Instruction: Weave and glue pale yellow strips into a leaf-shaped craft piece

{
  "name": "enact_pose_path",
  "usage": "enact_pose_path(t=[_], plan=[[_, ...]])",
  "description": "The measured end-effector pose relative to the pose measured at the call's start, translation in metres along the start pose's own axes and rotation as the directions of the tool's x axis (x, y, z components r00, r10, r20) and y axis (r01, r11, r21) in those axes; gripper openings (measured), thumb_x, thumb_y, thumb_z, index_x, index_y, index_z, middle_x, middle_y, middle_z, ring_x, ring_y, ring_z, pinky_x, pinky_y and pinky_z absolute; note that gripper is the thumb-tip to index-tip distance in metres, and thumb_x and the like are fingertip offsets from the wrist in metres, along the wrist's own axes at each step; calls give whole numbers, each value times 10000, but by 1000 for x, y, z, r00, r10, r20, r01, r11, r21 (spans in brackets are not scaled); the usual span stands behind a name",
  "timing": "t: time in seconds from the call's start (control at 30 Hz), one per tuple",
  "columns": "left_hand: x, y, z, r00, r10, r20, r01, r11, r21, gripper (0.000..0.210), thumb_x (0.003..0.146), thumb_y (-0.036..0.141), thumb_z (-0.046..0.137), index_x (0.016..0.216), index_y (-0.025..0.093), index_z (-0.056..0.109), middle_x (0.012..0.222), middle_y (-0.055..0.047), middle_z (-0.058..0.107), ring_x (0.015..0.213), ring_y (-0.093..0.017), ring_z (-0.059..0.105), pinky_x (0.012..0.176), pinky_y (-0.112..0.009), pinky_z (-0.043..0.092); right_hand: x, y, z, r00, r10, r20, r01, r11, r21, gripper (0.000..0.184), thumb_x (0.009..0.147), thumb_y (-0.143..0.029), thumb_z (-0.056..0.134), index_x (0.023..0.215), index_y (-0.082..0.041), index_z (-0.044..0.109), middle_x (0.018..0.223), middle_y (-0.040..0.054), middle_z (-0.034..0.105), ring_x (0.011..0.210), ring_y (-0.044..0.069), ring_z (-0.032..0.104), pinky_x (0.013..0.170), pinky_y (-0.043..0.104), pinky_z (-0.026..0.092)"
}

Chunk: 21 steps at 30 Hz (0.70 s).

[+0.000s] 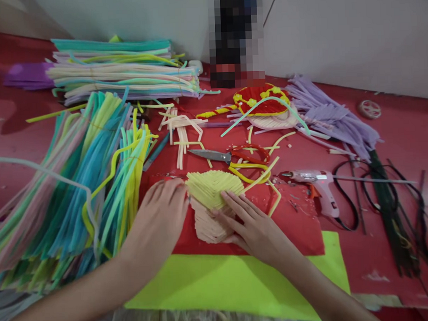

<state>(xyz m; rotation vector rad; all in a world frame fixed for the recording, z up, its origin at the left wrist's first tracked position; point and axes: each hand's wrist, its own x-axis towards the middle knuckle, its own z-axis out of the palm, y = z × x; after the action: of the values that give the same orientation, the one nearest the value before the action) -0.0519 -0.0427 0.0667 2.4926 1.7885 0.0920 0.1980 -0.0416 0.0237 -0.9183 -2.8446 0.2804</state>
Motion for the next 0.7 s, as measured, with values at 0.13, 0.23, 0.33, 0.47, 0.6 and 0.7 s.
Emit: enact_pose_path(t=[0.13, 0.23, 0.33, 0.47, 0.6, 0.7], plan=[[16, -22, 5, 983, -182, 34, 184, 977, -106, 240, 976, 261, 409, 1047, 171, 621, 1048, -80, 645, 952, -259, 622, 870, -429, 481, 1, -3, 1, 1000, 30, -2, -30, 999, 23, 630, 944, -345, 558, 1515, -219, 326, 1567, 174, 325, 1470, 307, 265, 1114, 520, 422], [19, -29, 14, 976, -210, 55, 217, 953, -210, 211, 969, 298, 440, 1003, 191, 619, 1024, -54, 638, 938, -228, 614, 890, -402, 462, 1, -3, 0, 999, 37, 3, -37, 998, 42, 613, 947, -311, 546, 1513, -217, 331, 1570, 164, 323, 1478, 294, 248, 1126, 521, 406], [20, -30, 20, 972, -222, 72, 233, 920, -315, 162, 948, 302, 485, 961, 200, 611, 980, -31, 630, 898, -197, 607, 874, -367, 455, 0, -2, 0, 999, 36, 1, -36, 999, 37, 594, 954, -322, 529, 1508, -215, 343, 1561, 172, 339, 1474, 298, 260, 1121, 526, 411], [21, -31, 21, 958, -264, 110, 286, 867, -407, 132, 919, 315, 533, 900, 205, 603, 895, -9, 613, 814, -172, 588, 804, -333, 457, 1, -3, 0, 999, 34, -1, -34, 999, 27, 585, 959, -335, 520, 1505, -210, 349, 1557, 178, 345, 1472, 304, 262, 1121, 530, 409], [24, -33, 22, 948, -291, 132, 318, 811, -492, 141, 893, 326, 566, 871, 196, 615, 842, -5, 602, 775, -162, 571, 768, -312, 462, 1, -3, 1, 999, 38, 6, -38, 999, 25, 584, 959, -322, 520, 1506, -210, 346, 1566, 174, 328, 1479, 301, 242, 1125, 530, 404], [24, -36, 23, 947, -289, 139, 318, 793, -520, 141, 886, 325, 575, 877, 193, 623, 854, -8, 619, 772, -157, 572, 769, -310, 462, 0, -3, 1, 999, 40, 6, -40, 999, 28, 581, 958, -306, 520, 1504, -208, 348, 1573, 174, 314, 1484, 297, 226, 1127, 531, 401]])
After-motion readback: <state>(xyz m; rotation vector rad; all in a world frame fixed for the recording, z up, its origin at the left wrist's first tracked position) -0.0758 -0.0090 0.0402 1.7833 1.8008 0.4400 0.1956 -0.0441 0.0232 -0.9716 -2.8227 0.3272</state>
